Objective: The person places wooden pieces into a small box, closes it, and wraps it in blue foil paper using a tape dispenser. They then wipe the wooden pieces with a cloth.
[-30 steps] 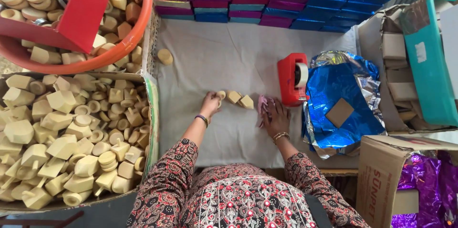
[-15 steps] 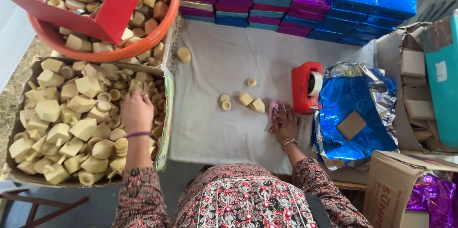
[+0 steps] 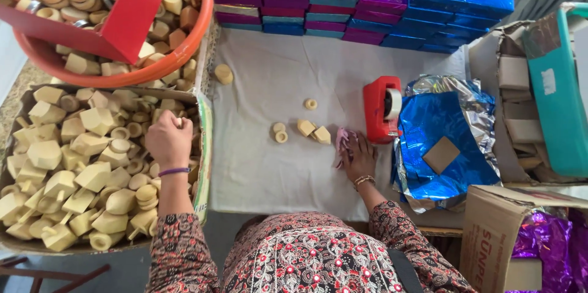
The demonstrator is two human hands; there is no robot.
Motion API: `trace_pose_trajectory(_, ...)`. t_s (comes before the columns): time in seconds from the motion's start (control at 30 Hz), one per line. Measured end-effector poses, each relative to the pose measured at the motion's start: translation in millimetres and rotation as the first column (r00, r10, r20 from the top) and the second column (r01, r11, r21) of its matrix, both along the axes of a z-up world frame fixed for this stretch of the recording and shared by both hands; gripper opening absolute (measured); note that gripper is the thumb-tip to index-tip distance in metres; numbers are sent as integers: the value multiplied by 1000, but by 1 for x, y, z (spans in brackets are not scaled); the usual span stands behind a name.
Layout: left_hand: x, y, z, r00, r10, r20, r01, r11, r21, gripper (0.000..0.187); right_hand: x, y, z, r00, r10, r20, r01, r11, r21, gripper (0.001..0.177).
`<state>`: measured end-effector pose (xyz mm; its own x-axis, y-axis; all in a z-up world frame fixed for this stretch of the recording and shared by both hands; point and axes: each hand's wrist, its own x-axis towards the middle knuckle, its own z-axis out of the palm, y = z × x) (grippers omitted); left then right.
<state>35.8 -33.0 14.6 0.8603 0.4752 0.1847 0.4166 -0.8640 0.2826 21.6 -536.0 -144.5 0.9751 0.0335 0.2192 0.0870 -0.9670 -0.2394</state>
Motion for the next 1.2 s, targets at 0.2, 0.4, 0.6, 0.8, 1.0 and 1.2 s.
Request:
trace_pose_trajectory(0.2, -7, -63, 31, 945, -137, 298, 248, 893, -376, 19, -6, -4, -3, 999, 0, -38, 1, 1000, 28, 56)
trace_pose_trajectory(0.4, -28, -133, -67, 866, -396, 306, 500, 715, -489, 33, -18, -3, 1, 998, 58, -38, -55, 996, 76, 52)
trace_pose_trajectory(0.6, -86, -159, -162, 579, -811, 86, 815, 574, -77, 63, -21, -1, 1, 996, 84, -8, -83, 994, 67, 52)
trace_pose_trajectory(0.8, -82, -150, -168, 537, -843, -21, 841, 537, -71, 65, -20, -4, -11, 999, 49, 13, -50, 995, 86, 51)
trace_pose_trajectory(1.0, -106, -124, -143, 571, -812, -118, 803, 583, -125, 63, -23, 9, 10, 997, 24, 74, -28, 998, 52, 49)
trace_pose_trajectory(1.2, -140, -94, -159, 537, -840, -76, 825, 542, -158, 39, -31, 9, 19, 993, 92, 79, -101, 988, 113, 27)
